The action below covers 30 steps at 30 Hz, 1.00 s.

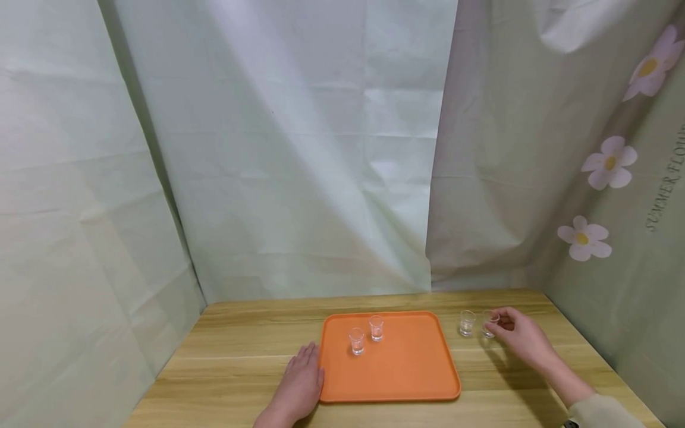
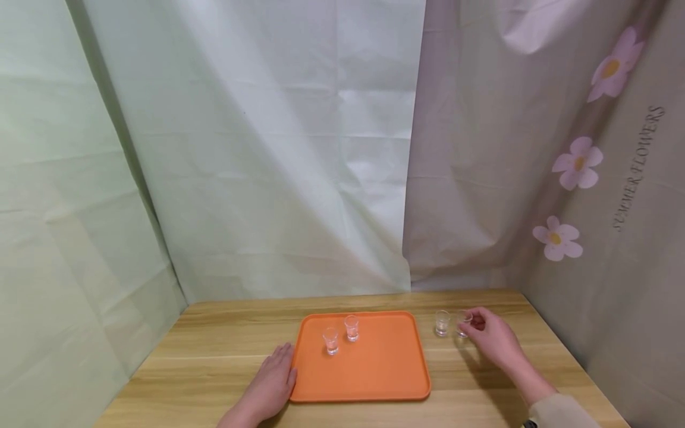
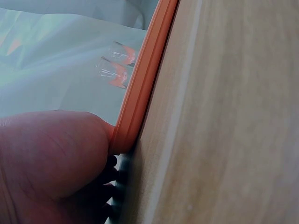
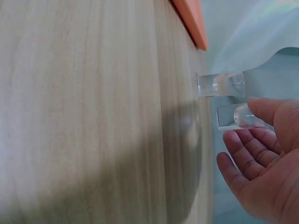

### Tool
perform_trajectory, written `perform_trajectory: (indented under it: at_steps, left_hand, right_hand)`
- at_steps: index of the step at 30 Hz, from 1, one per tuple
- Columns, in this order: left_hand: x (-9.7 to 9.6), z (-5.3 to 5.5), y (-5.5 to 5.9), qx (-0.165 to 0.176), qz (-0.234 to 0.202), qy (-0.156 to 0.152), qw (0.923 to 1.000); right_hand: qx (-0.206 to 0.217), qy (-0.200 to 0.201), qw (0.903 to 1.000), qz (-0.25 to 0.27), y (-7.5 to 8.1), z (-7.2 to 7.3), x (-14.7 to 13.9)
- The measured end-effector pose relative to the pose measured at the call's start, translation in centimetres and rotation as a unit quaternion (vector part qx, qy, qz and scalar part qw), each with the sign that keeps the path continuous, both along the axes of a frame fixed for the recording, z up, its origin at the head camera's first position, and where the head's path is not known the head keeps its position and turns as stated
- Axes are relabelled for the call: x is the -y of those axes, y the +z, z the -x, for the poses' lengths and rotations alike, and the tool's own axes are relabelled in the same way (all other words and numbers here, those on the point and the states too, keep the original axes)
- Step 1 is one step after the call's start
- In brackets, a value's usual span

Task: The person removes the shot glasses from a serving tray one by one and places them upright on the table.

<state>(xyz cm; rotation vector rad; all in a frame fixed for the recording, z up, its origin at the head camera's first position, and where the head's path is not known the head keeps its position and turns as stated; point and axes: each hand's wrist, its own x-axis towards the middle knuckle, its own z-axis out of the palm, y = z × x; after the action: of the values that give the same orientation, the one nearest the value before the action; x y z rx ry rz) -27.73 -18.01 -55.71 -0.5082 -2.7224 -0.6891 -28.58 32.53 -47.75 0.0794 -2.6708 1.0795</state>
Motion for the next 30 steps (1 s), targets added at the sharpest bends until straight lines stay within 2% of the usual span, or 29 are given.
perform_trajectory:
  at_steps: [3, 6, 9, 10, 13, 15, 16, 19, 23, 25, 30]
  left_hand:
    - [-0.1, -0.3, 0.4, 0.002, 0.0, 0.001, 1.0]
    - [-0.3, -0.7, 1.6, 0.024, -0.004, 0.0, 0.9997]
    - [-0.5, -0.7, 2.1, 0.033, -0.006, 0.004, 0.9994]
    - [-0.5, -0.7, 2.1, 0.036, -0.009, 0.005, 0.9993]
    - [-0.1, -0.3, 1.0, 0.023, -0.01, 0.013, 0.9996]
    - [0.0, -0.3, 0.8, 0.026, -0.01, 0.013, 0.9995]
    - [0.2, -0.2, 0.4, 0.016, -0.008, 0.014, 0.9997]
    - [0.1, -0.6, 1.1, 0.024, -0.005, 0.011, 0.9996]
    - [-0.1, -1.3, 2.8, 0.055, -0.003, 0.011, 0.9984]
    - [-0.3, -1.3, 3.1, 0.055, -0.001, 0.013, 0.9984]
    - [-0.5, -1.1, 2.5, 0.025, -0.002, 0.007, 0.9997]
  right_hand:
    - [0.002, -0.002, 1.0, -0.006, -0.2, 0.3, -0.1]
    - [0.0, -0.004, 0.9999, -0.012, -0.4, 0.7, -0.1]
    - [0.001, -0.001, 0.9999, -0.012, -0.4, 1.1, 0.0]
    - [0.002, 0.001, 0.9999, -0.013, -0.3, 1.3, 0.0]
    - [0.007, 0.006, 0.9999, -0.011, -0.2, 1.8, 0.3]
    - [0.008, 0.007, 0.9999, -0.01, -0.3, 2.0, 0.4]
    - [0.009, 0.008, 0.9999, -0.009, -0.3, 2.1, 0.5]
    - [0.01, 0.005, 0.9999, -0.006, -0.7, 2.4, 0.5]
    - [0.007, 0.002, 1.0, -0.005, -1.1, 2.7, 0.6]
    - [0.009, -0.001, 1.0, -0.001, -1.2, 2.7, 0.5]
    - [0.015, -0.01, 0.9998, 0.001, -1.5, 2.5, 0.1]
